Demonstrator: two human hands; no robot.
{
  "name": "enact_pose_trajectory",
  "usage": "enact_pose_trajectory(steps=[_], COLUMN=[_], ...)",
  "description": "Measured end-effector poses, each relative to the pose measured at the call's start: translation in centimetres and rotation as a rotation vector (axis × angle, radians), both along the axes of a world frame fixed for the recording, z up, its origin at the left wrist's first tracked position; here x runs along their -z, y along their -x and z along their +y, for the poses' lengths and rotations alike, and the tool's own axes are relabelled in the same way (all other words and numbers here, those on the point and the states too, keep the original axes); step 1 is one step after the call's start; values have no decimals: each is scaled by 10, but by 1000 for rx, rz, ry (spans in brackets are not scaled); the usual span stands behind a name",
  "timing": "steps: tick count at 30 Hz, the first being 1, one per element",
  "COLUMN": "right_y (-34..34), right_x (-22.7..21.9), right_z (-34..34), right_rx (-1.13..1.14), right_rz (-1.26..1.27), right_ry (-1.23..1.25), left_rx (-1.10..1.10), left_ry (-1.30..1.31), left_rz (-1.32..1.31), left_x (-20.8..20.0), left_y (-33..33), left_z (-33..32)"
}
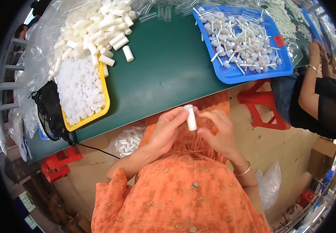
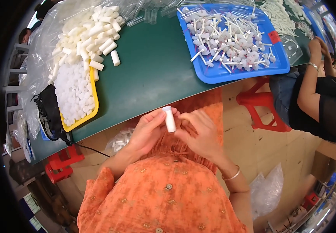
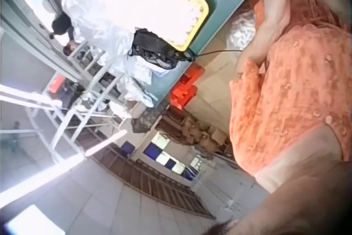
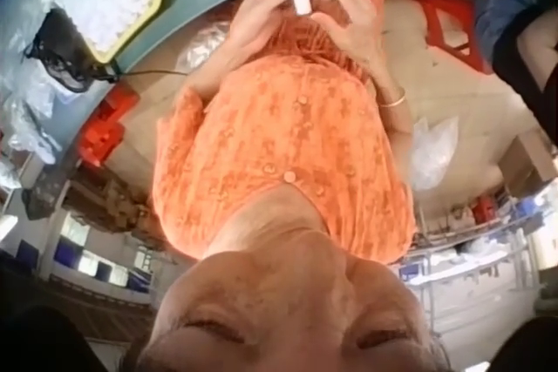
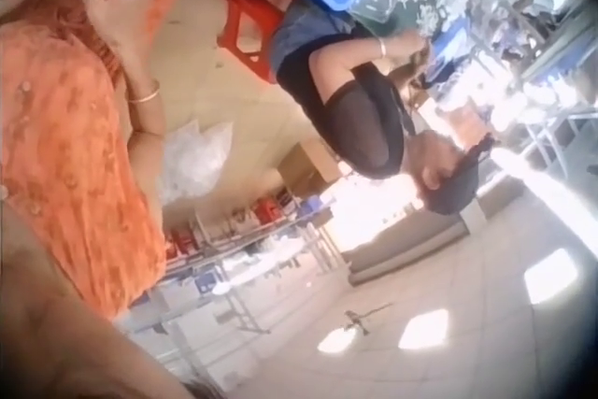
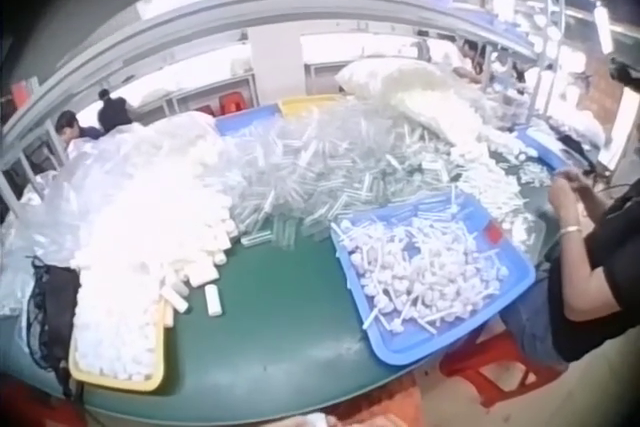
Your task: Assembling small plastic components by inserting white cylindrical filters into clear plastic tubes.
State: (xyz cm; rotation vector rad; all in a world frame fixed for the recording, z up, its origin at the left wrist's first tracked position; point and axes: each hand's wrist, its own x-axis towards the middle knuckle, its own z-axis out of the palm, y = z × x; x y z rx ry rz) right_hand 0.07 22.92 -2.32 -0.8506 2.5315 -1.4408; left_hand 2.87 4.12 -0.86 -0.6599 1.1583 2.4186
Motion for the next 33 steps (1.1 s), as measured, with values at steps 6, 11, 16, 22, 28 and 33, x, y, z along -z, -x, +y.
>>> enact_pose_trajectory(steps=[6,11,16,22,28,33], right_y=[9,5,3,13,116,155], right_x=[-7,1,2,-20,-56,-51], right_z=[-6,-15,-16,-18,16,-4], right_rx=[-123,-80,-56,-154,160,81], right_rz=[269,256,246,-56,491,642], right_ry=[44,90,153,84,-233,-398], left_rx=[123,151,216,207,325,854], left_ry=[-114,-119,-128,-206,239,1681], left_rz=[38,50,41,-21,-154,-40], left_x=[4,6,0,8,46,103], left_y=[-5,-5,-6,-8,-64,-149], left_z=[-4,-2,0,-12,-127,-189])
